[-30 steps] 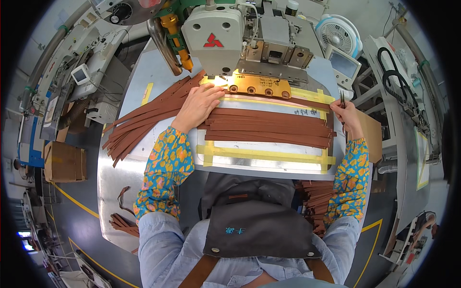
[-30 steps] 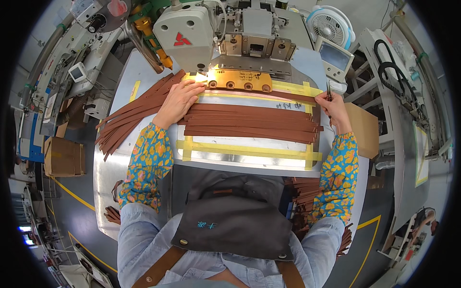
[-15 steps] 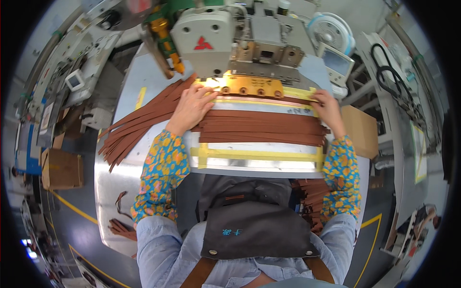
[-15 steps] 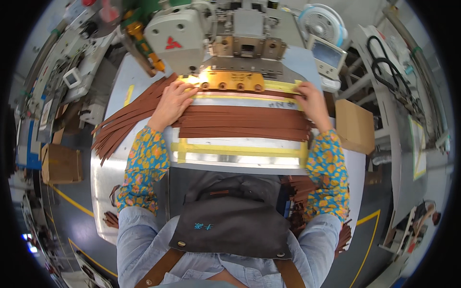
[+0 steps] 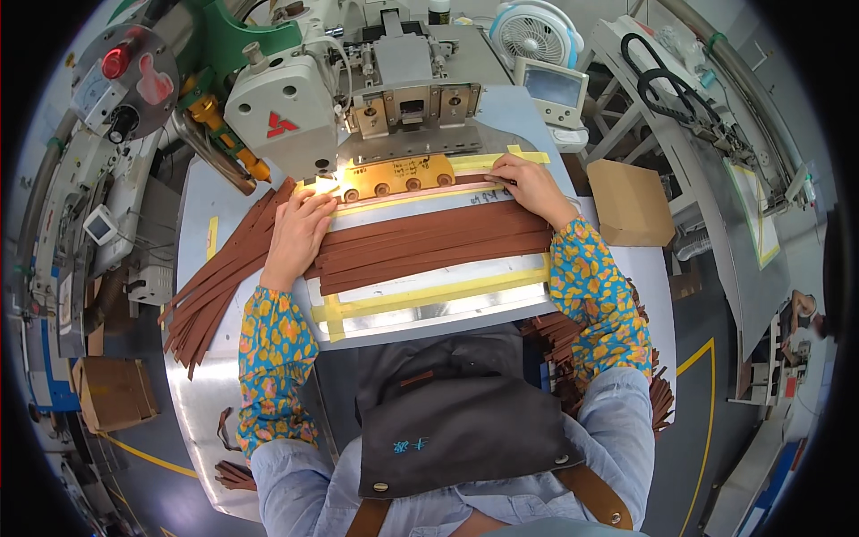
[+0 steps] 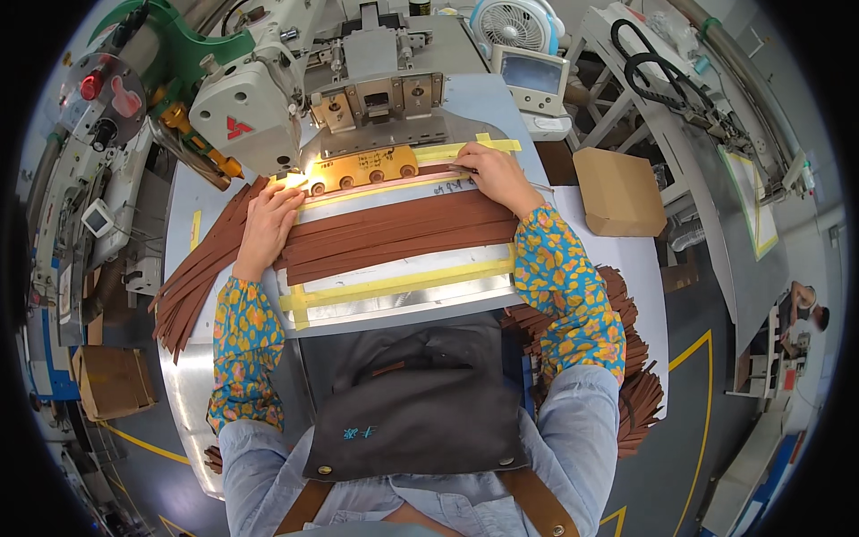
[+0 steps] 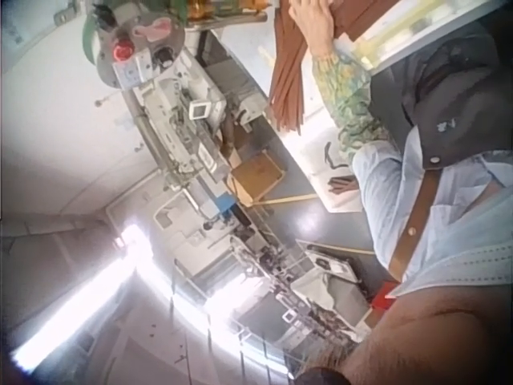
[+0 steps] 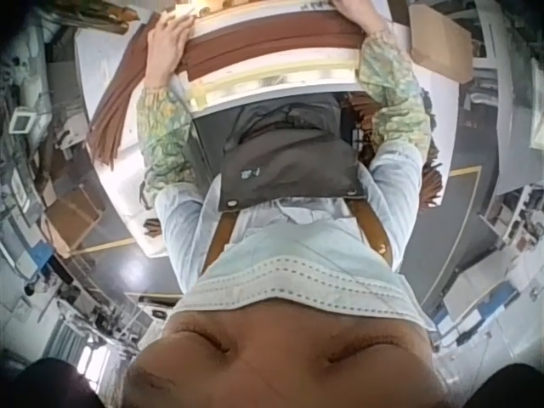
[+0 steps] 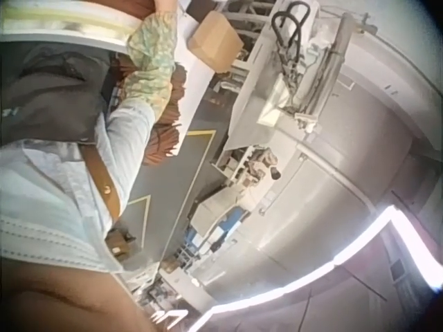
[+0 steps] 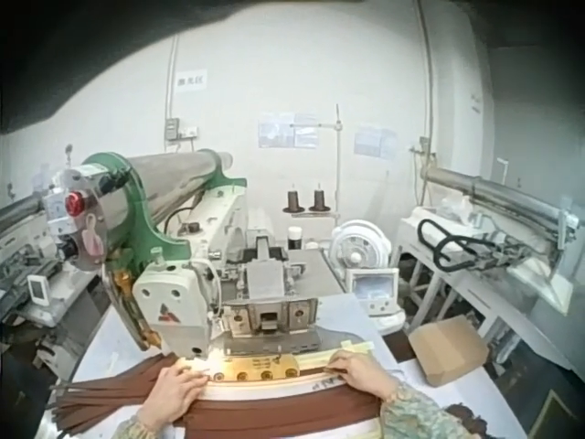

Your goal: Aligning and positioning leather strips into a yellow template jig on a workbench.

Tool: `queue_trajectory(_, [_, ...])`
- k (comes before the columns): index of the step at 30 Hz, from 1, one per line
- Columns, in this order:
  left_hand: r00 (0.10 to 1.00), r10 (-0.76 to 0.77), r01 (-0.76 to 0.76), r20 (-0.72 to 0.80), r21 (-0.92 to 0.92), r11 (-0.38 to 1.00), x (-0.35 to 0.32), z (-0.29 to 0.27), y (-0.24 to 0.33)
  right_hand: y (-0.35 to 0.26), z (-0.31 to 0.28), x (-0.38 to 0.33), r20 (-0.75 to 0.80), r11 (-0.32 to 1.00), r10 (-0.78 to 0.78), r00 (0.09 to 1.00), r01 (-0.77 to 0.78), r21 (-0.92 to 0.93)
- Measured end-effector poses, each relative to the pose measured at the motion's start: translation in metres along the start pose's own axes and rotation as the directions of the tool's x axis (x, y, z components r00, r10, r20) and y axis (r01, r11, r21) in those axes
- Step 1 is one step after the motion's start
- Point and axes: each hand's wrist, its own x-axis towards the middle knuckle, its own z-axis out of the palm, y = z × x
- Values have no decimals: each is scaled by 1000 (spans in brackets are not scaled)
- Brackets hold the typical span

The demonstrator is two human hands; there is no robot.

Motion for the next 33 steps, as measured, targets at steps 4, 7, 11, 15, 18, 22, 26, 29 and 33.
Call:
queue_trajectory(4, [999,34,-32,-38,47,998,-8,-8,-1,-23,-11,-1,26,999,7,1000,-6,-39])
queue_trajectory(7, [974,-81,92,-211,42,995,-24,-8,-9,-62,-18,-12,-56,993,-115,992,115,-4])
queue_trajectory(11, [886,-331,462,-325,563,685,-53,-13,-26,-116,-13,-24,313,980,-173,934,195,-41])
queue_trajectory(15, [836,-531,527,-136,466,710,-74,-15,-60,-109,0,-11,328,981,-163,930,189,-48])
queue_trajectory(18, [835,-526,524,-160,524,672,-74,-5,-64,-101,4,-8,301,971,-216,929,237,-36])
queue_trajectory(22, [803,-570,554,-175,571,606,-74,0,-65,-97,11,-12,178,957,-286,941,291,-2])
queue_trajectory(26, [801,-563,565,-200,564,602,-84,-1,-77,-83,7,-16,209,955,-282,936,294,-28])
queue_trajectory(29, [786,-573,596,-234,537,597,-84,1,-81,-65,-5,-24,223,957,-270,937,286,-44])
queue_trajectory(33, [775,-556,618,-300,542,569,-82,3,-81,-54,-2,-33,74,950,-308,949,311,-35])
